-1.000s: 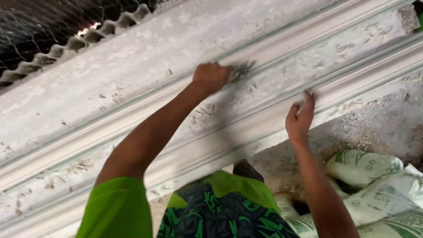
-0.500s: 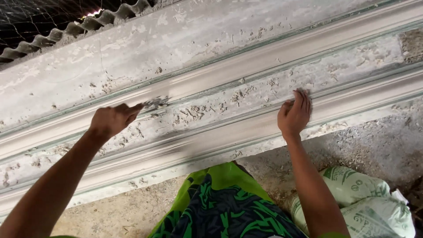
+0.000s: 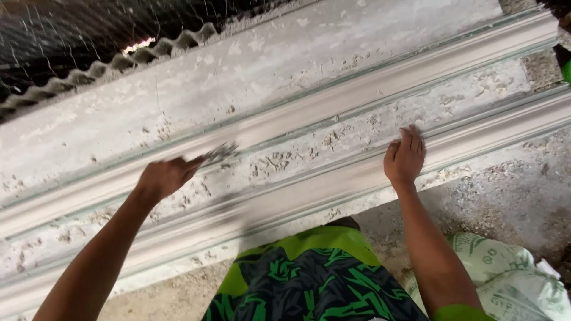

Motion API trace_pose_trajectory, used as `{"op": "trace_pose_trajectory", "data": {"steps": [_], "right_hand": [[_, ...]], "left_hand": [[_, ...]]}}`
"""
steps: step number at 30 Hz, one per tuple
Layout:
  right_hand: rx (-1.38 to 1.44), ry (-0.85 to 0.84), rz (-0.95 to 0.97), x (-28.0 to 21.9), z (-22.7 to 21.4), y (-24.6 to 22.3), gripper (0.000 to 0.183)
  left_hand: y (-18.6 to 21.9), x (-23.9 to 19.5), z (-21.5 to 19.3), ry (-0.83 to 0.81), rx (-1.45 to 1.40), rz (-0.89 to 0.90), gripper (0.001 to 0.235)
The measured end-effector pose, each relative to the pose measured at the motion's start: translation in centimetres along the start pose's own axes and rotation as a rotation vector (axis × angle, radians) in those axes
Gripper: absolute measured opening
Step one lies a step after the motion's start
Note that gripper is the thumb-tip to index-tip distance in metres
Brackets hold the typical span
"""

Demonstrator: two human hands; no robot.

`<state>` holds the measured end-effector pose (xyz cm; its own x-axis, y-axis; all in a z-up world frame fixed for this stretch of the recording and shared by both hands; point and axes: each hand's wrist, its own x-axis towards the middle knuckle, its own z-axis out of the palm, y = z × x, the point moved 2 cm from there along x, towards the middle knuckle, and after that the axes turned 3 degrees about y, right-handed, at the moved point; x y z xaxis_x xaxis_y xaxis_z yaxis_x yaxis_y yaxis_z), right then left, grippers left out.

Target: Cleaning and finishing decorative plaster moldings using a putty knife and a sponge.

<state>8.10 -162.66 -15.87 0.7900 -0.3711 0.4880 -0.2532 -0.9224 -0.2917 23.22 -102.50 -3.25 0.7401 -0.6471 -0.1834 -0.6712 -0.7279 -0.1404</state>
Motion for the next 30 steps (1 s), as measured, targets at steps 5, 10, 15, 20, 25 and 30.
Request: {"op": "trace_pose_trajectory", "data": {"steps": [5,10,15,20,25,30], "right_hand": [[-0.034,0.024,0.045,0.0,0.3,-0.4,0.033],[-0.035,0.016,0.029,0.2,0.8,0.0,0.033],[0.022,0.061,-0.035,0.7,-0.2,-0.9,0.031],[0.193,-0.115,0.026,1.8,-2.7,-1.3,0.036],[0.683,-0.277,0.062,4.9,-2.9,11.1,0.045],[0.270,-0.004,-0.055,11.6,-0.7,32.9,0.045]], "left_hand": [[-3.0,-0.5,1.8,-0.017,0.091,0.016,0.038],[6.9,12.5,-2.4,-0.218,0.022,0.102,0.044],[24.3,30.7,-3.8,-0.160,-0.144,0.186,0.046],[32.8,39.2,-6.5,-0.100,-0.181,0.213,0.044],[28.0,32.4,-8.4,-0.155,-0.188,0.184,0.043],[17.9,20.7,-5.6,-0.177,-0.022,0.087,0.038]]}}
